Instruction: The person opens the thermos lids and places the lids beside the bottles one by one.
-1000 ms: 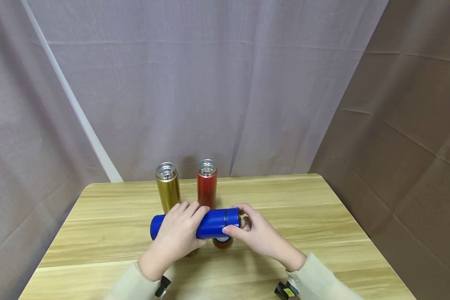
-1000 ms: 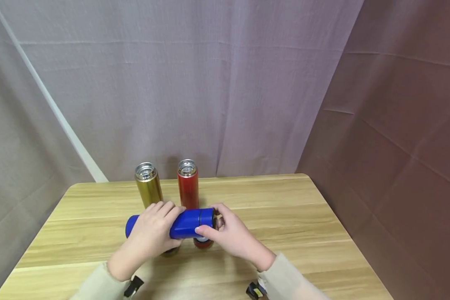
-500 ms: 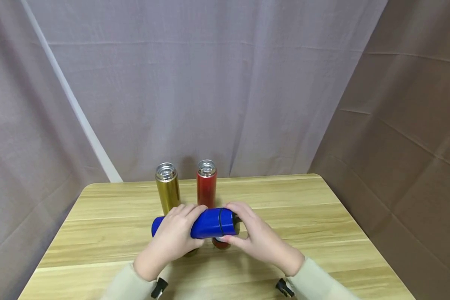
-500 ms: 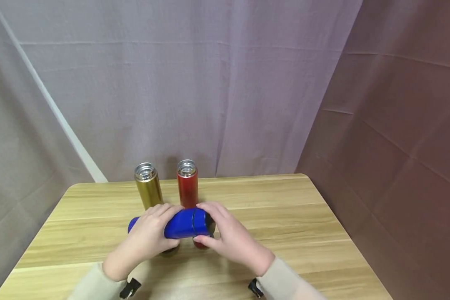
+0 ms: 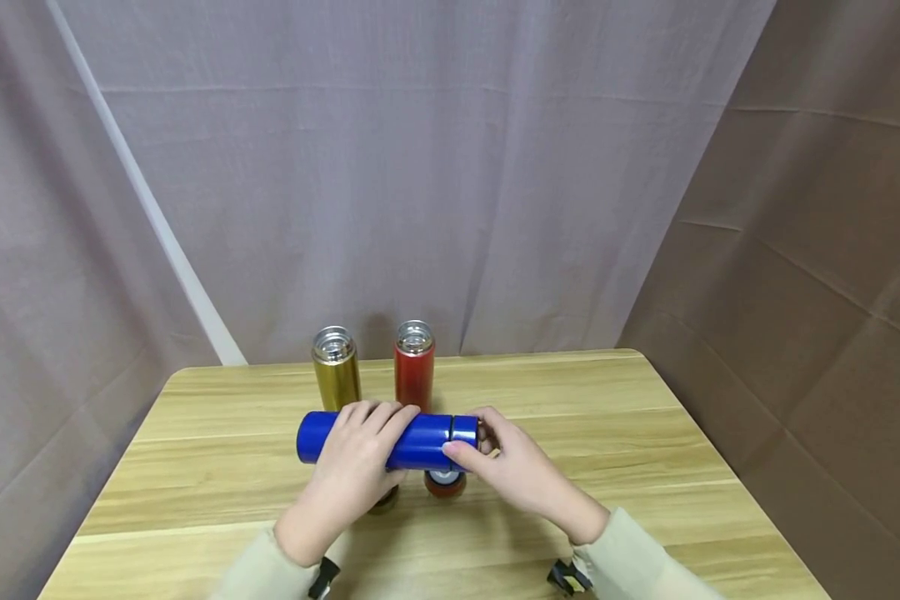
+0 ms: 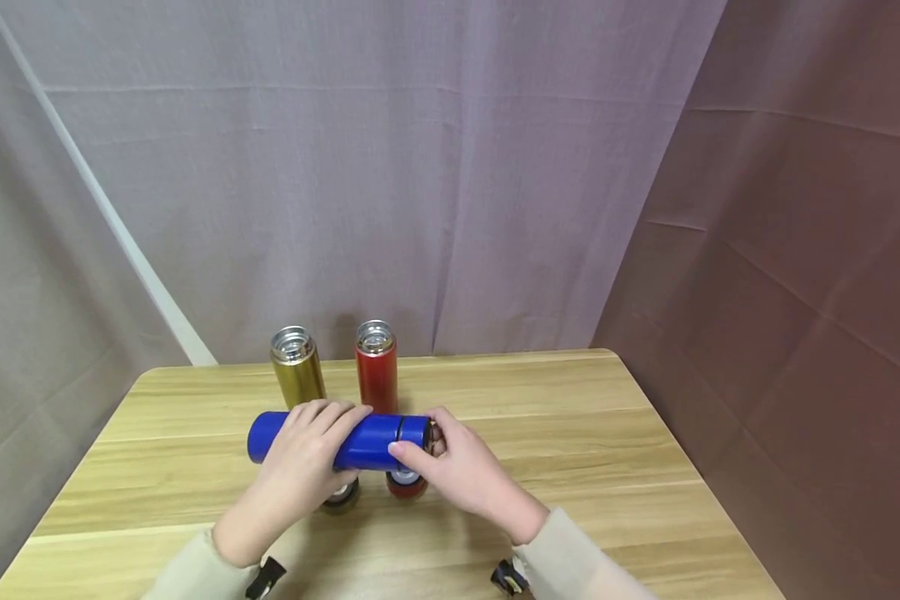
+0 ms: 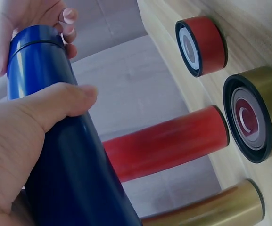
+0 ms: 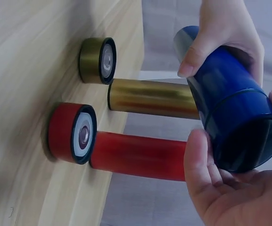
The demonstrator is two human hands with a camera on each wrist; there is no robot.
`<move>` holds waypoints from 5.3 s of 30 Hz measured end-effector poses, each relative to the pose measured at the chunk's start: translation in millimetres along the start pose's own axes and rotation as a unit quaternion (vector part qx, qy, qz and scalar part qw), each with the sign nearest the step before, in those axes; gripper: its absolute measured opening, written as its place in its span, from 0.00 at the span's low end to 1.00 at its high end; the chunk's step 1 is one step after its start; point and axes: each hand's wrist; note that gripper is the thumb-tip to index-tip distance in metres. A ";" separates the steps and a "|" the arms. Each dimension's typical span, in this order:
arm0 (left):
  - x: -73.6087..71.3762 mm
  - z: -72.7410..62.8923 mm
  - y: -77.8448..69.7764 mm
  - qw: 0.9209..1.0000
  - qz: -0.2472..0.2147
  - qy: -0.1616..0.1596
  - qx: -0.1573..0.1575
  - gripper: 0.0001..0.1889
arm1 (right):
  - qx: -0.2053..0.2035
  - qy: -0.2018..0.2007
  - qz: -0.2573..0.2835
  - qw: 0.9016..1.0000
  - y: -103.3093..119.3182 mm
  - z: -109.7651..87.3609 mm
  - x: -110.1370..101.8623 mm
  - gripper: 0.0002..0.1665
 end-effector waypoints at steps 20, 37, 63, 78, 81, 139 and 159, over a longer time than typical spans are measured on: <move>-1.0 0.1 3.1 0.996 -0.062 0.043 -0.045 0.41 | -0.257 -0.079 -0.169 0.948 -9.5 -2.9 0.6 0.52; -3.6 0.2 -3.6 1.000 0.006 -0.002 -0.010 0.42 | -0.020 -0.031 0.002 0.999 -4.3 -2.3 0.5 0.26; -1.7 -5.7 2.0 1.000 -0.017 0.003 -0.015 0.42 | -0.151 -0.004 -0.026 0.988 -9.4 -2.7 1.9 0.38; -3.9 -6.5 0.6 0.996 -0.065 0.041 -0.049 0.41 | -0.269 -0.064 -0.166 0.946 -8.9 -4.0 4.9 0.50; -3.6 -6.6 -0.1 0.996 -0.057 0.045 -0.048 0.42 | -0.197 -0.043 -0.118 0.972 -7.5 -5.4 5.5 0.56; -1.5 -7.9 -0.4 0.999 -0.021 0.027 -0.018 0.43 | -0.119 -0.015 -0.107 0.987 -3.9 -5.5 -3.1 0.45; -0.8 -7.5 1.7 0.998 0.005 0.035 -0.042 0.47 | -0.161 -0.060 -0.206 0.963 -11.0 -6.2 -0.2 0.52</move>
Point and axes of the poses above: each hand's wrist, its own z-axis towards the middle knuckle, its own x-axis out of the palm, y = z × x, and after that the axes turned 12 degrees about x, right-handed
